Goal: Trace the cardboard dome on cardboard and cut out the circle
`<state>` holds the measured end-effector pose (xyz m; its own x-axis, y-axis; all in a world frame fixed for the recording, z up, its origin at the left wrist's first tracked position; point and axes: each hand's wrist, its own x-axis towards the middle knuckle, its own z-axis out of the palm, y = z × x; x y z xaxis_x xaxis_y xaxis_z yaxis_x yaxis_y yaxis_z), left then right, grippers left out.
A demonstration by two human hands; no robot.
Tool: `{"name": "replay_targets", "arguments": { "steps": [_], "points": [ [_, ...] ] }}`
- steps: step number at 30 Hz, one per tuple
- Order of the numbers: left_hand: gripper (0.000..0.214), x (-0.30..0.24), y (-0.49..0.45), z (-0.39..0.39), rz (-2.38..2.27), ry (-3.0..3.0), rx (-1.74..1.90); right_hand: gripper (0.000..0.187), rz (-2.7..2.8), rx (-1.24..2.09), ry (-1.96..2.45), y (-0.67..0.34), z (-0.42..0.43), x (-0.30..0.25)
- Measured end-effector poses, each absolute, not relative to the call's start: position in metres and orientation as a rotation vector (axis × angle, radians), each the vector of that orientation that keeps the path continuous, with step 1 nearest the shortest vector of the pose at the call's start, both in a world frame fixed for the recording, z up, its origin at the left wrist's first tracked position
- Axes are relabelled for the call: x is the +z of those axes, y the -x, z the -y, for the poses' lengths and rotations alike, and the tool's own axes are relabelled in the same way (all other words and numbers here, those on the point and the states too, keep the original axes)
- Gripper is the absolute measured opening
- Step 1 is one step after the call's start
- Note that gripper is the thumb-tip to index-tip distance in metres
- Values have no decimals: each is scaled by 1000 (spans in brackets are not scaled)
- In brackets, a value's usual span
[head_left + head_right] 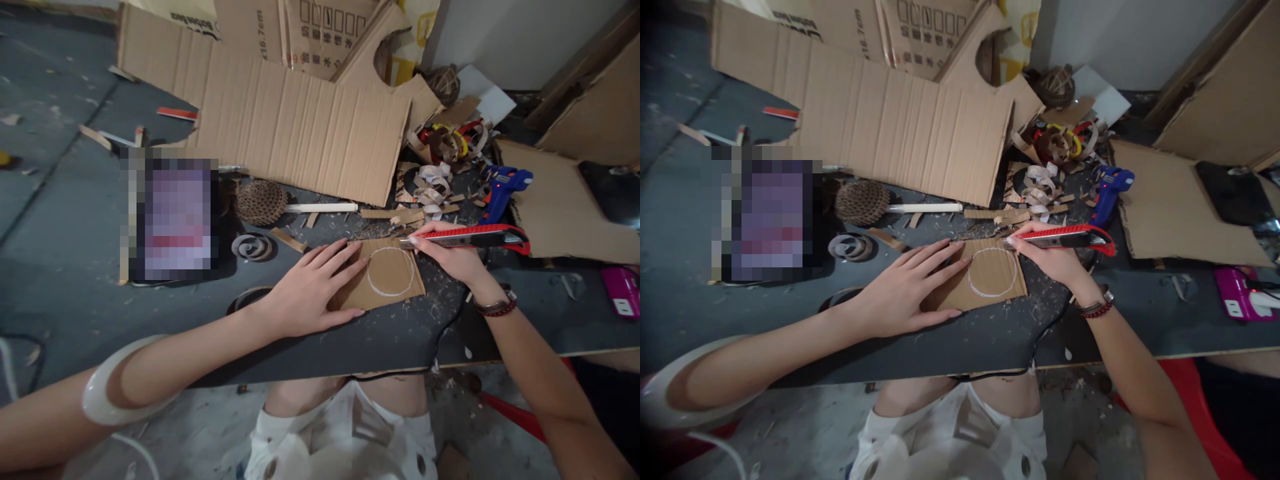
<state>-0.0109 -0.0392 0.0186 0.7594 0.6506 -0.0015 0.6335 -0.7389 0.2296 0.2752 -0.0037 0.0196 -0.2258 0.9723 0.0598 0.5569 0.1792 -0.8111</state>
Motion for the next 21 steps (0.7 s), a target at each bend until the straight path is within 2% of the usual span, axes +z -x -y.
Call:
{"name": "replay_targets", "arguments": {
  "steps": [21],
  "points": [
    [79, 17, 12, 39, -1010, -2747, 106, 19, 1873, 893, 1438, -272, 5, 23]
  ]
}}
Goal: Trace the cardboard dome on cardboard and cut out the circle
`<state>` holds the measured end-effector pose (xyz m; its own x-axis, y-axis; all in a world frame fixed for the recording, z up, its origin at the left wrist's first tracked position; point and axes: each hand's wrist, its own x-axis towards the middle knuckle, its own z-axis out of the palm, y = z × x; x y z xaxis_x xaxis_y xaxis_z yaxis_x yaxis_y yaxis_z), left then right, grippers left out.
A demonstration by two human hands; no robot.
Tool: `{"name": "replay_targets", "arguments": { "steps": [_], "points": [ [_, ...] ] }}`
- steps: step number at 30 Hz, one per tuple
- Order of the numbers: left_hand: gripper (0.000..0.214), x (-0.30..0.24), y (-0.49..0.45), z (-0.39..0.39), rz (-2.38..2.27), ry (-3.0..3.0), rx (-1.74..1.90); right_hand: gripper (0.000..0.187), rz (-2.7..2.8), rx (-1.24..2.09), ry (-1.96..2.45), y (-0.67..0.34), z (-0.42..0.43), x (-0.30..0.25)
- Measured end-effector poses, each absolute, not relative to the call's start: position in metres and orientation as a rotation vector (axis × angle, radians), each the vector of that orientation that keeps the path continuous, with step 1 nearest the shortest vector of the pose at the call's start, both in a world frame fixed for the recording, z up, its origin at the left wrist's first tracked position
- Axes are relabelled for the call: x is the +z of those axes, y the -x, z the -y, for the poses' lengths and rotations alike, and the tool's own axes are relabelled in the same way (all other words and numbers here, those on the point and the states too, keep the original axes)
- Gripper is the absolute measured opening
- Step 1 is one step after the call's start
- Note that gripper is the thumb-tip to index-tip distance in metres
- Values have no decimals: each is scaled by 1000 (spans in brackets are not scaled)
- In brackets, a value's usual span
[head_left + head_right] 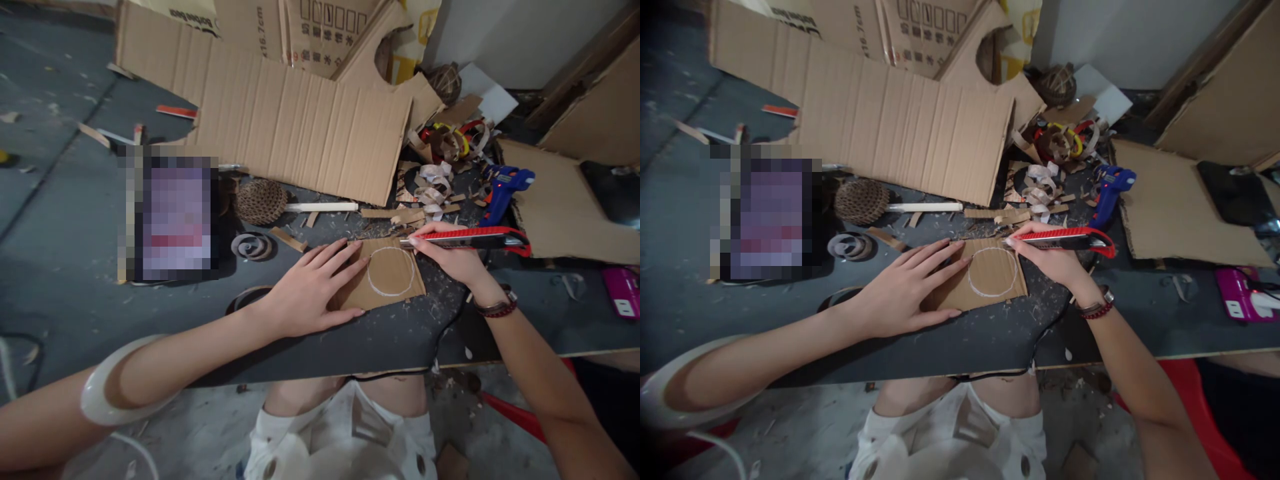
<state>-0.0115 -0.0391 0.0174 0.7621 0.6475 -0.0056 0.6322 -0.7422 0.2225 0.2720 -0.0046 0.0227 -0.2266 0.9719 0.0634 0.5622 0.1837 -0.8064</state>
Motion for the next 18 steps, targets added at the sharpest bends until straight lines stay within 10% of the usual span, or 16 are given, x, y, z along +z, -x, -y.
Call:
{"name": "replay_targets", "arguments": {
  "steps": [18],
  "points": [
    [79, 19, 10, 39, -1019, -2736, 104, 14, 2106, 754, 1319, -262, 13, 40]
  ]
}}
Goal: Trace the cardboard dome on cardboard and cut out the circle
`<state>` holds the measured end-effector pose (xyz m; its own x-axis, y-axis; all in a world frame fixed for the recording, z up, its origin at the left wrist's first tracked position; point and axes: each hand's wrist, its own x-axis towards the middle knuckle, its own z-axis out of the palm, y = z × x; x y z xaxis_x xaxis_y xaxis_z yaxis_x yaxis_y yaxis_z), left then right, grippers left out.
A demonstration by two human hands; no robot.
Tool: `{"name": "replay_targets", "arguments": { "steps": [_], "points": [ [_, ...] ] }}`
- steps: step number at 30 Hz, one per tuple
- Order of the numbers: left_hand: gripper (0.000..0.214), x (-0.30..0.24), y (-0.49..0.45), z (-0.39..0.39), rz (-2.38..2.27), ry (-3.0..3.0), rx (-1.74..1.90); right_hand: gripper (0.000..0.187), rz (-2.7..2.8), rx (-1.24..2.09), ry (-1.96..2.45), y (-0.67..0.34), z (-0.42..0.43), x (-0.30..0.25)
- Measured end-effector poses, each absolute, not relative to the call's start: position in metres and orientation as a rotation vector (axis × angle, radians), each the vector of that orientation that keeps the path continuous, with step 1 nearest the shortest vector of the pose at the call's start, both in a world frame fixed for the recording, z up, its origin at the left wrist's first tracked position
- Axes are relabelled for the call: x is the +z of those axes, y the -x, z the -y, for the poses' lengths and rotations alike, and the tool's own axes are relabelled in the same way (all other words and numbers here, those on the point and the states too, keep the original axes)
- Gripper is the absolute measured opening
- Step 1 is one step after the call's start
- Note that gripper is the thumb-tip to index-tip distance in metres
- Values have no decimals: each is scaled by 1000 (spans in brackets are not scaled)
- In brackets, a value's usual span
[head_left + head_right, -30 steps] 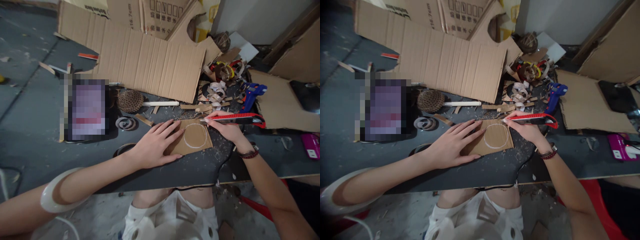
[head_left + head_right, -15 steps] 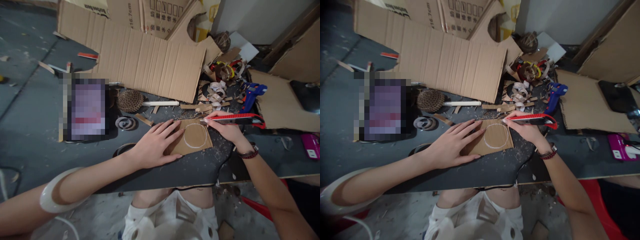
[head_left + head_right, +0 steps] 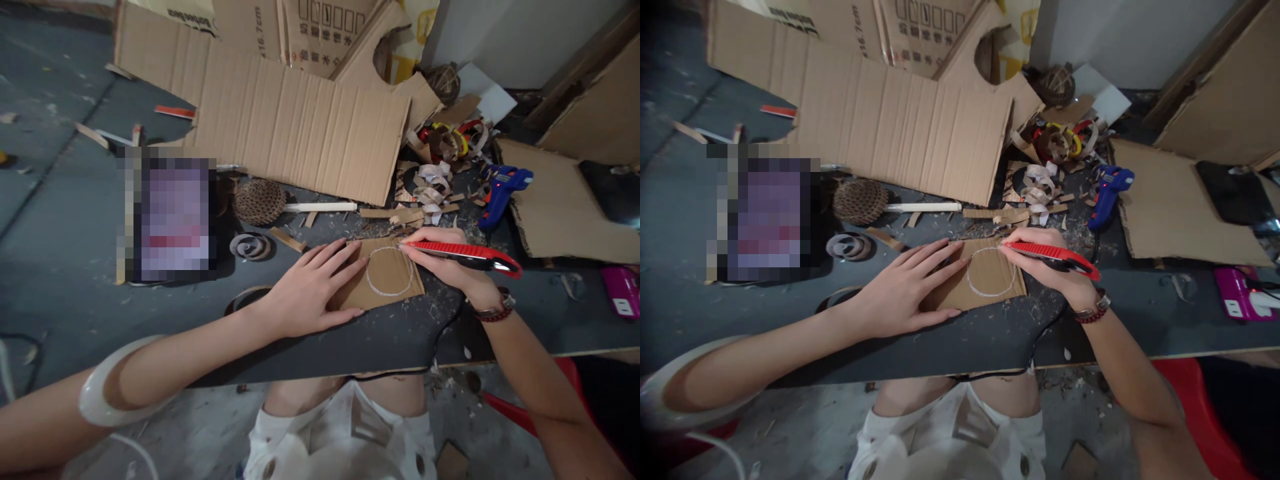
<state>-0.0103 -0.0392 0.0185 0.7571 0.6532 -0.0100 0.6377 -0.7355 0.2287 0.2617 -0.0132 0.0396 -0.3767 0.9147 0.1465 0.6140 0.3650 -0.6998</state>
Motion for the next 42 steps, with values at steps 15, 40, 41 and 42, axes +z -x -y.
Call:
{"name": "replay_targets", "arguments": {
  "steps": [15, 40, 41, 42],
  "points": [
    [78, 18, 11, 40, -1019, -2735, 129, 19, 1910, 958, 1383, -274, 0, 22],
    [78, 18, 11, 40, -1012, -2727, 140, 19, 1798, 1068, 1342, -277, -2, 18],
    [79, 18, 11, 40, -1011, -2727, 140, 19, 1801, 1066, 1342, -277, -3, 18],
    [79, 18, 12, 40, -1010, -2727, 140, 18, 1805, 1062, 1341, -277, -3, 18]
  ]
}}
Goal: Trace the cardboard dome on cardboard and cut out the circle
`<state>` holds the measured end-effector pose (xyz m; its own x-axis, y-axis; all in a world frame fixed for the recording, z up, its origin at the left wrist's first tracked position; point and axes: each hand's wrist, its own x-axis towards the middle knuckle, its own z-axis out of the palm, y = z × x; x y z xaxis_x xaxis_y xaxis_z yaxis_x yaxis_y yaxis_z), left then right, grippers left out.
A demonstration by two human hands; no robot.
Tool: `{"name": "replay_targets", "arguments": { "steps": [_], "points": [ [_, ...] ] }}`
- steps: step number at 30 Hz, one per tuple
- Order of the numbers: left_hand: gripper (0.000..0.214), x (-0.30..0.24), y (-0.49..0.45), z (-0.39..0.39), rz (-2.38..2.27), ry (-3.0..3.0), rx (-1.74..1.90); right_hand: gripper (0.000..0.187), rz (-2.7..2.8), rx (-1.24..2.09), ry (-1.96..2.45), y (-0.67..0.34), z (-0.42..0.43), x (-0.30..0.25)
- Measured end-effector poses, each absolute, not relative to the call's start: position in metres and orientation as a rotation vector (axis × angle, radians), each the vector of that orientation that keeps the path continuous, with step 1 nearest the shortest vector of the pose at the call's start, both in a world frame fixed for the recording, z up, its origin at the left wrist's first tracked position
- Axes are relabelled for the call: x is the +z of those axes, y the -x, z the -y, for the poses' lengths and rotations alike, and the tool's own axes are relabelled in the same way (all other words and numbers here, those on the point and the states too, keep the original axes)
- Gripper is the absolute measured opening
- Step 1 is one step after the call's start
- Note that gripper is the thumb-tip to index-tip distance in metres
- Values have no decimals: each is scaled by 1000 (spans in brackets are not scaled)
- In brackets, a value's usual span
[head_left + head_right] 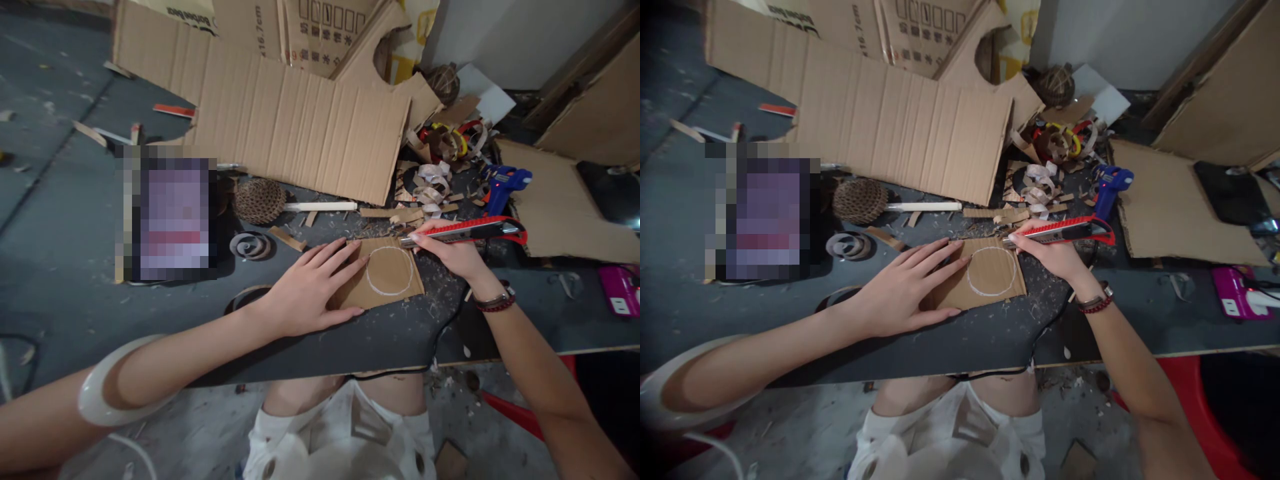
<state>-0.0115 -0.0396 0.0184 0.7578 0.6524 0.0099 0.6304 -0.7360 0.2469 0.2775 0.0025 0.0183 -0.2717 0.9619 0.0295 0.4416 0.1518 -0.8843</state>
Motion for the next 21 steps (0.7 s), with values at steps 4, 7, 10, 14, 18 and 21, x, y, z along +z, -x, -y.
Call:
{"name": "replay_targets", "arguments": {
  "steps": [4, 7, 10, 14, 18, 21],
  "points": [
    [78, 18, 11, 40, -1011, -2708, 153, 19, 1836, 1041, 1347, -278, -2, 20],
    [78, 18, 11, 39, -1010, -2699, 166, 20, 1906, 960, 1385, -276, 0, 23],
    [78, 18, 11, 39, -1006, -2712, 151, 18, 2000, 873, 1395, -275, 1, 26],
    [78, 18, 11, 39, -1014, -2717, 125, 17, 2045, 830, 1385, -273, 3, 27],
    [78, 18, 12, 39, -1020, -2703, 152, 19, 1960, 939, 1386, -275, 2, 24],
    [78, 18, 12, 40, -1016, -2700, 162, 21, 1889, 1029, 1376, -277, -1, 22]
  ]
}}
